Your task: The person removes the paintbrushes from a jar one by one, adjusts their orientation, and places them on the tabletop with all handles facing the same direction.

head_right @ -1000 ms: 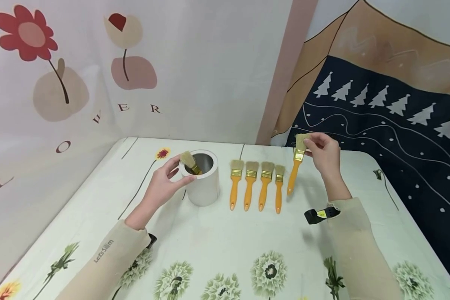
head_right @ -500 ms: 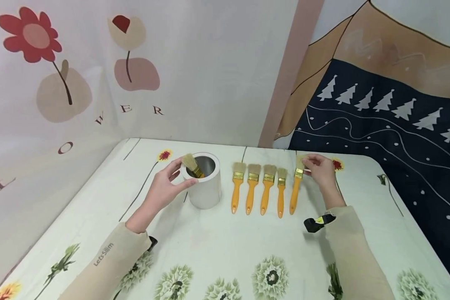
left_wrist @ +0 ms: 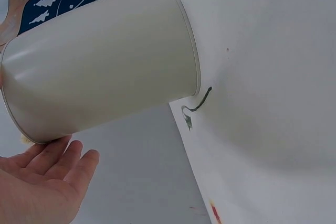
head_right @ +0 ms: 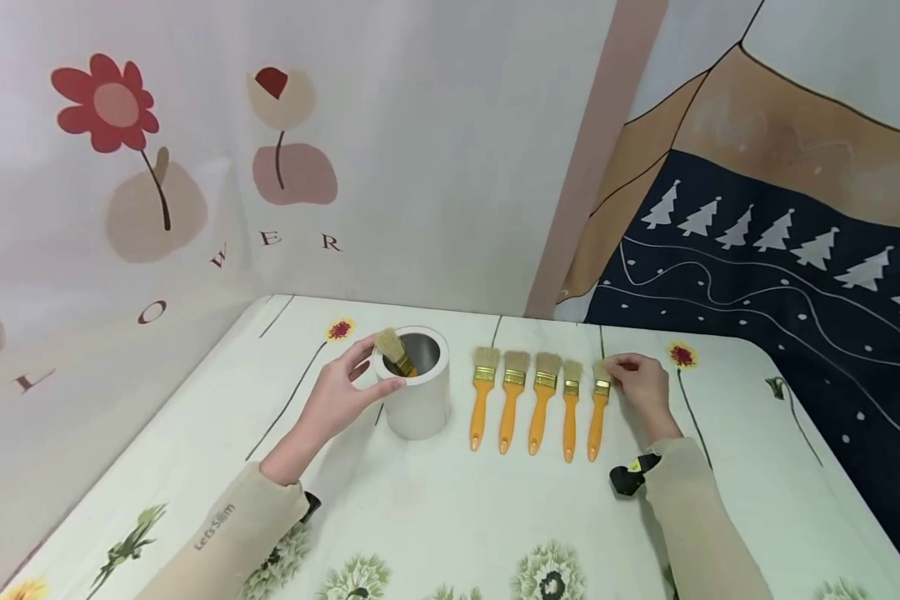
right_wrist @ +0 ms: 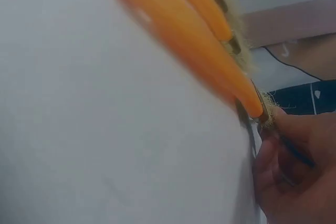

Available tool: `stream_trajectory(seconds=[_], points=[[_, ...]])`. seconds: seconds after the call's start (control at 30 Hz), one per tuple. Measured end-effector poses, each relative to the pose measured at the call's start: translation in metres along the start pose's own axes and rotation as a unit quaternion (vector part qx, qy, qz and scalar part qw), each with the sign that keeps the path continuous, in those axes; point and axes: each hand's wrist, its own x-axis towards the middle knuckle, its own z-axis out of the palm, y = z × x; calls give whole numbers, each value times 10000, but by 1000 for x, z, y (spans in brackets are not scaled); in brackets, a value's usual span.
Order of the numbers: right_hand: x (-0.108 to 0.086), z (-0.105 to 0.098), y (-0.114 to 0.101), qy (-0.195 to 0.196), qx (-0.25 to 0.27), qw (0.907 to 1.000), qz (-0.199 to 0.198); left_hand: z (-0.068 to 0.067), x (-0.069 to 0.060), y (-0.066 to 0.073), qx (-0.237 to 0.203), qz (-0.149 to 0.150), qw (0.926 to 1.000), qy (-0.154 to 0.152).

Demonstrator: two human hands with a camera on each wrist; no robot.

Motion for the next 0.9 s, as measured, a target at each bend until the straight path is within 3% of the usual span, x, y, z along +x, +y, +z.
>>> stream_trajectory(seconds=[0.2, 0.33, 0.5, 0.7, 0.9], points=[[-6, -3, 2, 248, -263, 9993, 67, 6, 2, 3, 3, 49, 10000, -19], [-14, -8, -10, 494, -406, 9979, -62, 7, 4, 4, 31, 42, 9999, -86], [-27, -4, -47, 621, -76, 9967, -520, 4, 2, 2, 51, 35, 10000, 4], [-43, 5, -93, 358, 519, 9947, -809, 0, -2, 0, 16, 139, 9999, 51], [-52, 16, -123, 197, 1032, 9854, -1342, 0, -2, 0, -6, 167, 9999, 31]])
